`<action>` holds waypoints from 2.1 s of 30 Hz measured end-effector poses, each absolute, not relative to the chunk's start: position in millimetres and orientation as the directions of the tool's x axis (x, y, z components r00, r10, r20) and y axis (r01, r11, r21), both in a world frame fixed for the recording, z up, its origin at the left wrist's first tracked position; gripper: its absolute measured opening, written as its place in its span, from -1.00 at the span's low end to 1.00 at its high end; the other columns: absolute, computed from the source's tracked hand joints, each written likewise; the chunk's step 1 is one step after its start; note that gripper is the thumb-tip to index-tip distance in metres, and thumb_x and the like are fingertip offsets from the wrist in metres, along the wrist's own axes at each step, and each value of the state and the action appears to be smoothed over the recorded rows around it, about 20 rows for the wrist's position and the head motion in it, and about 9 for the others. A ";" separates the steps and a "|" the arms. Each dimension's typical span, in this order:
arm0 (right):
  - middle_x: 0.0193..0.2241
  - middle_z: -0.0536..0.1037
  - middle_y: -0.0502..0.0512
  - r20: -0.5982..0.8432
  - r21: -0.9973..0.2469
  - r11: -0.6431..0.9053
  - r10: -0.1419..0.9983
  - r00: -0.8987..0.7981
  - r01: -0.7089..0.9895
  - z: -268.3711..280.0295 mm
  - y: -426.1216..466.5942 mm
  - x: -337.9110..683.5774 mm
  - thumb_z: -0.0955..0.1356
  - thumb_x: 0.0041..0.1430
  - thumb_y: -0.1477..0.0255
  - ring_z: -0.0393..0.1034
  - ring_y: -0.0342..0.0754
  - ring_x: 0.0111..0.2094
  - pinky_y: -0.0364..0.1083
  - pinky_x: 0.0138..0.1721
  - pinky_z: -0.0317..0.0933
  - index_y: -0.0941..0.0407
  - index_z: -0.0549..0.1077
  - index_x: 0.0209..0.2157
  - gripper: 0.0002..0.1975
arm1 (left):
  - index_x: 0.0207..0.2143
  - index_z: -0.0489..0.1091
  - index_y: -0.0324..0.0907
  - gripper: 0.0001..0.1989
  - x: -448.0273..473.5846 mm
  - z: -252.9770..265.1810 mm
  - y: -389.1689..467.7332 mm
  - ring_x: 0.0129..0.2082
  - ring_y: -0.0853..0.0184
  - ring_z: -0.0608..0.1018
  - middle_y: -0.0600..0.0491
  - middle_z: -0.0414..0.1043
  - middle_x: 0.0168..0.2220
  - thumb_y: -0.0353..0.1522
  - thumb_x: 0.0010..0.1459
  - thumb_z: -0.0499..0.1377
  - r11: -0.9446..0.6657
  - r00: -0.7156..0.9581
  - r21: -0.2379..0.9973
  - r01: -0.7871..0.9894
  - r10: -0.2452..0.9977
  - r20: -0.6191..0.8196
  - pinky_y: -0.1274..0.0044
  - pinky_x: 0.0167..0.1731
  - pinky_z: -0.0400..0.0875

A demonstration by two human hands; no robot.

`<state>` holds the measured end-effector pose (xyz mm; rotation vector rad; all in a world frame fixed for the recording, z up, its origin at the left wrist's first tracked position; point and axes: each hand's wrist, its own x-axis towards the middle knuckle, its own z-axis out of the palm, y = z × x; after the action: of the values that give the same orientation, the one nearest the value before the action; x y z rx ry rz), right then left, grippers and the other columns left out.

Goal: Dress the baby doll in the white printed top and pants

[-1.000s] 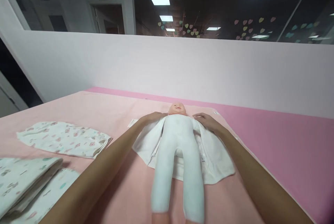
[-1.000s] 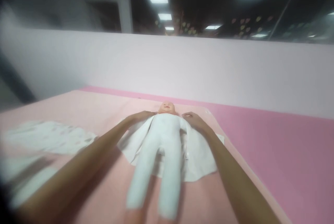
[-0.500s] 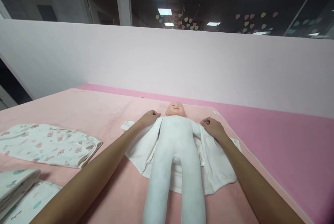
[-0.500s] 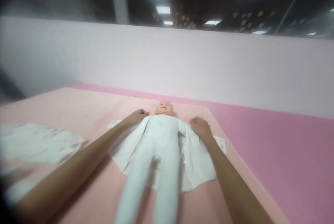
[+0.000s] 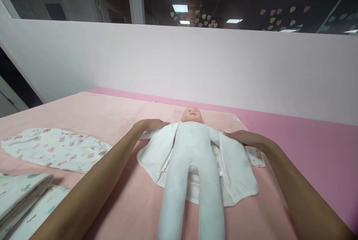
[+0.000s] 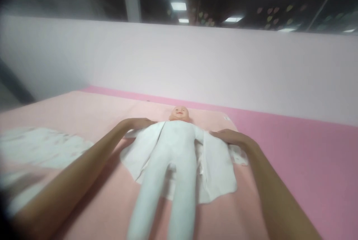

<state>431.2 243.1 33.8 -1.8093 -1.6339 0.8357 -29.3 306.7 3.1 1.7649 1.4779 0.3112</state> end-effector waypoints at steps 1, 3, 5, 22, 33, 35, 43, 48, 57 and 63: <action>-0.26 0.70 0.22 -0.186 -0.725 -0.178 0.981 0.059 0.665 35.1 240.0 432.5 0.57 -0.13 -0.07 0.57 0.24 -0.28 0.09 -0.24 0.40 0.05 0.67 -0.27 -0.48 | -0.13 0.64 -0.01 -0.37 -28.9 2.9 304.3 -0.09 -0.08 0.65 -0.08 0.66 -0.03 0.21 -0.08 0.28 -0.025 0.313 0.720 0.694 0.911 -0.270 0.33 -0.10 0.45; -0.24 0.70 0.21 -0.302 -0.645 -0.278 0.948 0.096 0.712 32.8 232.1 432.8 0.51 -0.05 -0.12 0.56 0.24 -0.27 0.10 -0.25 0.37 0.03 0.67 -0.26 -0.47 | -0.10 0.64 0.01 -0.40 -26.6 2.7 298.5 0.00 -0.06 0.63 -0.06 0.63 0.05 0.18 0.00 0.23 -0.077 0.354 0.743 0.664 0.908 -0.222 0.36 -0.05 0.45; -0.37 0.66 0.19 -0.215 -0.573 -0.277 0.959 0.185 0.771 23.1 221.5 433.9 0.42 0.05 -0.17 0.52 0.20 -0.36 0.10 -0.30 0.34 0.05 0.61 -0.39 -0.47 | -0.06 0.63 0.03 -0.41 -27.2 3.7 293.5 0.06 -0.05 0.60 -0.04 0.59 0.11 0.18 0.09 0.16 -0.086 0.356 0.740 0.667 0.909 -0.215 0.36 -0.04 0.45; -0.34 0.59 0.15 0.112 -0.404 -0.115 0.978 0.174 0.908 -14.5 157.5 490.2 0.27 0.19 -0.15 0.48 0.17 -0.30 0.05 -0.23 0.26 0.05 0.45 -0.31 -0.47 | -0.37 0.50 -0.09 -0.59 -122.0 1.4 266.7 -0.35 0.22 0.51 0.00 0.53 -0.36 0.06 0.04 0.26 -0.249 0.306 0.539 0.804 0.952 -0.016 0.49 -0.29 0.40; -0.13 0.58 0.30 0.406 -0.280 -0.141 0.879 0.250 0.950 -25.5 157.8 488.9 0.22 0.28 0.13 0.44 0.27 -0.08 0.20 -0.04 0.28 0.12 0.47 -0.14 -0.62 | -0.23 0.46 -0.07 -0.68 -113.4 -10.3 275.7 -0.12 0.06 0.54 -0.09 0.56 -0.21 -0.06 0.18 0.13 -0.115 0.069 0.372 0.921 0.988 0.135 0.35 -0.03 0.38; 0.08 0.52 0.33 0.515 -0.322 0.017 0.842 0.160 0.947 -23.5 153.2 477.9 0.20 0.34 0.12 0.38 0.29 0.11 0.20 0.08 0.28 0.12 0.43 0.09 -0.52 | -0.07 0.45 -0.11 -0.60 -102.8 -13.3 268.1 0.04 0.01 0.50 -0.17 0.53 0.00 -0.06 0.29 0.03 -0.115 0.030 0.331 0.937 0.967 0.251 0.30 0.08 0.35; 0.42 0.24 0.18 0.224 -0.311 0.249 0.957 -0.184 0.917 -25.0 142.8 441.6 0.06 0.45 -0.01 0.17 0.23 0.39 0.21 0.35 0.13 0.07 0.12 0.45 -0.29 | 0.41 0.14 -0.21 -0.33 -56.1 -41.7 218.8 0.36 0.07 0.31 -0.14 0.24 0.39 -0.03 0.47 -0.25 -0.360 0.280 0.249 0.899 0.911 0.304 0.23 0.35 0.13; 0.13 0.54 0.36 0.431 -0.155 0.211 0.893 -0.126 0.965 -17.7 129.7 437.4 0.11 0.40 0.02 0.41 0.31 0.14 0.24 0.14 0.25 0.18 0.43 0.13 -0.39 | 0.42 0.11 -0.29 -0.35 -46.1 -40.5 193.7 0.40 -0.01 0.25 -0.26 0.18 0.41 -0.10 0.47 -0.16 -0.269 0.197 0.108 0.957 0.877 0.438 0.10 0.37 0.04; -0.48 0.54 0.14 0.085 -0.354 -0.082 0.989 0.120 0.931 0.8 69.4 414.5 0.33 0.15 -0.15 0.44 0.12 -0.46 0.03 -0.38 0.24 0.05 0.37 -0.46 -0.48 | 0.33 0.21 -0.24 -0.46 -34.9 -47.9 106.1 0.34 -0.01 0.29 -0.25 0.21 0.37 -0.16 0.43 -0.03 -0.356 0.284 0.072 0.932 0.839 0.464 0.19 0.24 0.23; -0.36 0.62 0.16 -0.155 -0.960 -0.157 0.988 0.024 0.231 12.2 79.0 403.8 0.56 0.03 0.21 0.53 0.11 -0.28 0.01 -0.26 0.44 0.07 0.52 -0.31 -0.71 | 0.13 0.38 -0.18 -0.56 -64.5 -9.3 89.2 0.17 0.00 0.42 -0.18 0.42 0.20 -0.13 0.40 -0.03 -0.254 0.206 0.112 0.961 0.921 0.330 0.17 0.16 0.27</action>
<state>403.8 79.0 12.2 -1.5044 -1.2978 1.2014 -64.5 89.2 -9.3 2.5278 1.9844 0.5453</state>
